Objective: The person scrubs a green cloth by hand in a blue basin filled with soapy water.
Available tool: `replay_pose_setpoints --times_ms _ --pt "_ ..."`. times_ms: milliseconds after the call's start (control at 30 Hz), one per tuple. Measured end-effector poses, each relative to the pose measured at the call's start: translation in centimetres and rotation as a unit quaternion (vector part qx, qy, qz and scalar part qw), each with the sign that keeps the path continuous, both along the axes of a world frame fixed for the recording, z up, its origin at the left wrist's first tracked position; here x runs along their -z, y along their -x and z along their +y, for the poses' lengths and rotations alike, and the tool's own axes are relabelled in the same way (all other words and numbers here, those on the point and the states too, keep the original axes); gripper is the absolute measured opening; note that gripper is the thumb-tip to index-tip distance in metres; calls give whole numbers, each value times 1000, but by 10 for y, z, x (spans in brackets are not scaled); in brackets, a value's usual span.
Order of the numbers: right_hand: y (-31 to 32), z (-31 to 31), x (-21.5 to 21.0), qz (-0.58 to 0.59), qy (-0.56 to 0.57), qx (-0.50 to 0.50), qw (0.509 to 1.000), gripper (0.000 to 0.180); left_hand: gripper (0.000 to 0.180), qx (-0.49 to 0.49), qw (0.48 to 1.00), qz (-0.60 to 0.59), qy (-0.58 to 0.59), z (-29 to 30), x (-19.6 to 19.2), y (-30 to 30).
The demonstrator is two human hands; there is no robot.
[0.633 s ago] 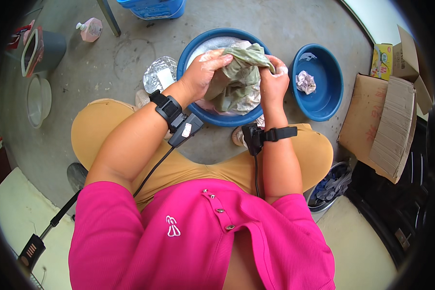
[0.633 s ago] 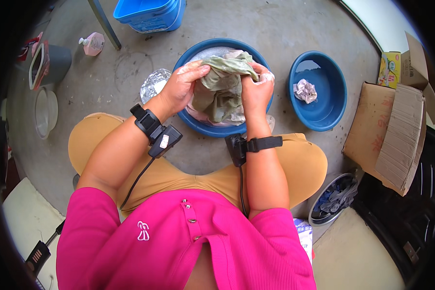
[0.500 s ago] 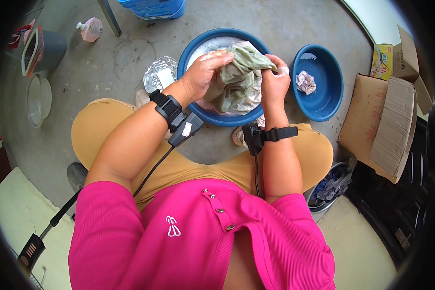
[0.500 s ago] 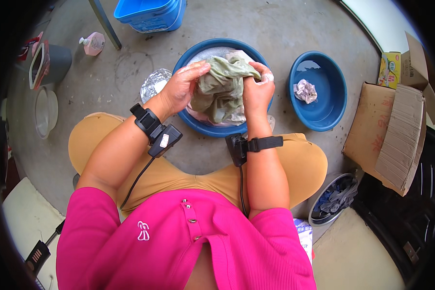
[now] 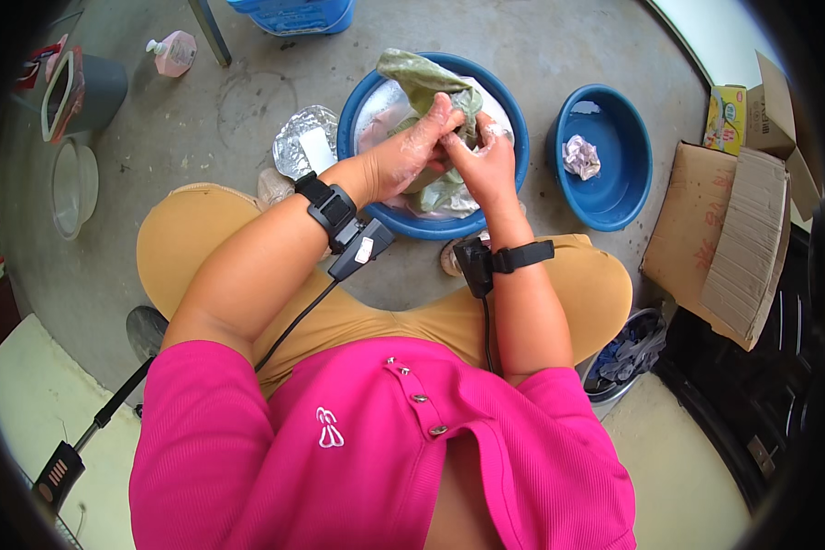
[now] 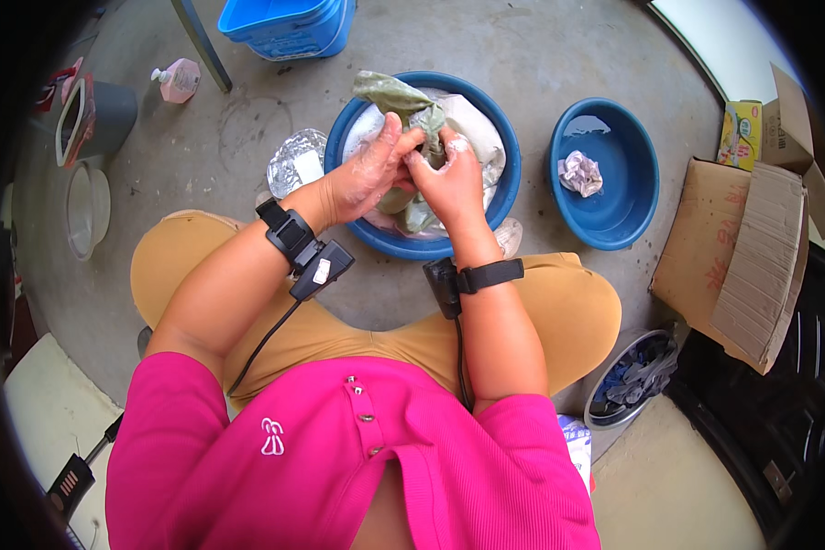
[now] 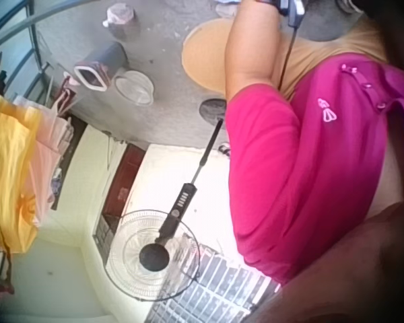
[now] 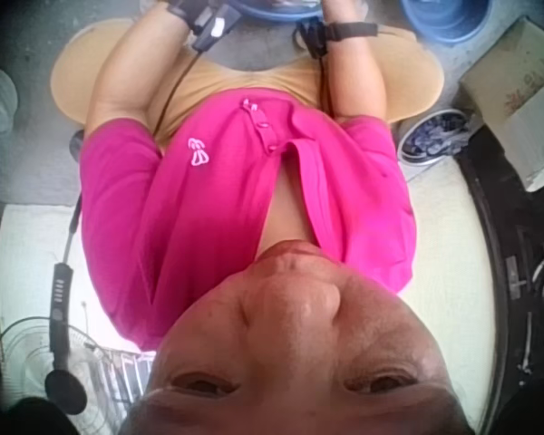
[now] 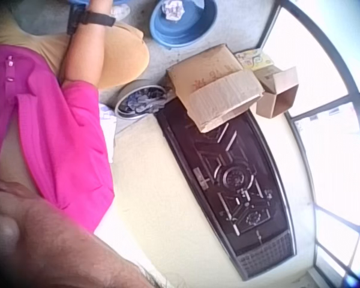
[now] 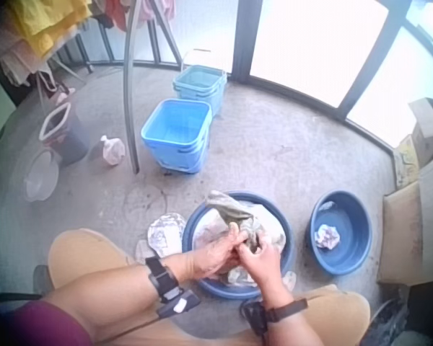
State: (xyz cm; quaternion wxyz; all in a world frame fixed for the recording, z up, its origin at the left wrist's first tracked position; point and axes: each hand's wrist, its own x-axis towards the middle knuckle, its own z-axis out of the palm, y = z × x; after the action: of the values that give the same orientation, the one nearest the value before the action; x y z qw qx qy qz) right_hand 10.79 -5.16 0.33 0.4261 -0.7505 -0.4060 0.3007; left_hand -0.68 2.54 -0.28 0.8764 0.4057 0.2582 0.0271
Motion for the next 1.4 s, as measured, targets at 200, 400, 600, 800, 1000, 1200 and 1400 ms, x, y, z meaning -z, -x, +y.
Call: replay_pose_setpoints --times_ms 200,400,600,800,1000,1200,1400 --pt "0 -4 7 188 -53 95 976 17 66 63 998 0 20 -6 -27 -2" --pt "-10 -4 26 530 -100 176 824 16 42 128 812 295 -488 -6 -11 -3" --pt "-11 -3 12 491 -116 189 843 14 28 111 614 290 -726 -12 -6 8" --pt "-15 -1 17 368 -116 273 881 17 26 37 482 147 -863 -18 -4 10" --pt "-16 -2 18 337 -119 259 897 23 23 -9 558 116 -821 -17 -9 4" --pt "-8 -2 2 435 -91 167 880 23 26 -79 675 159 -716 0 11 2" --pt "2 3 11 624 -47 142 767 37 32 -167 831 174 -500 -13 22 -6"
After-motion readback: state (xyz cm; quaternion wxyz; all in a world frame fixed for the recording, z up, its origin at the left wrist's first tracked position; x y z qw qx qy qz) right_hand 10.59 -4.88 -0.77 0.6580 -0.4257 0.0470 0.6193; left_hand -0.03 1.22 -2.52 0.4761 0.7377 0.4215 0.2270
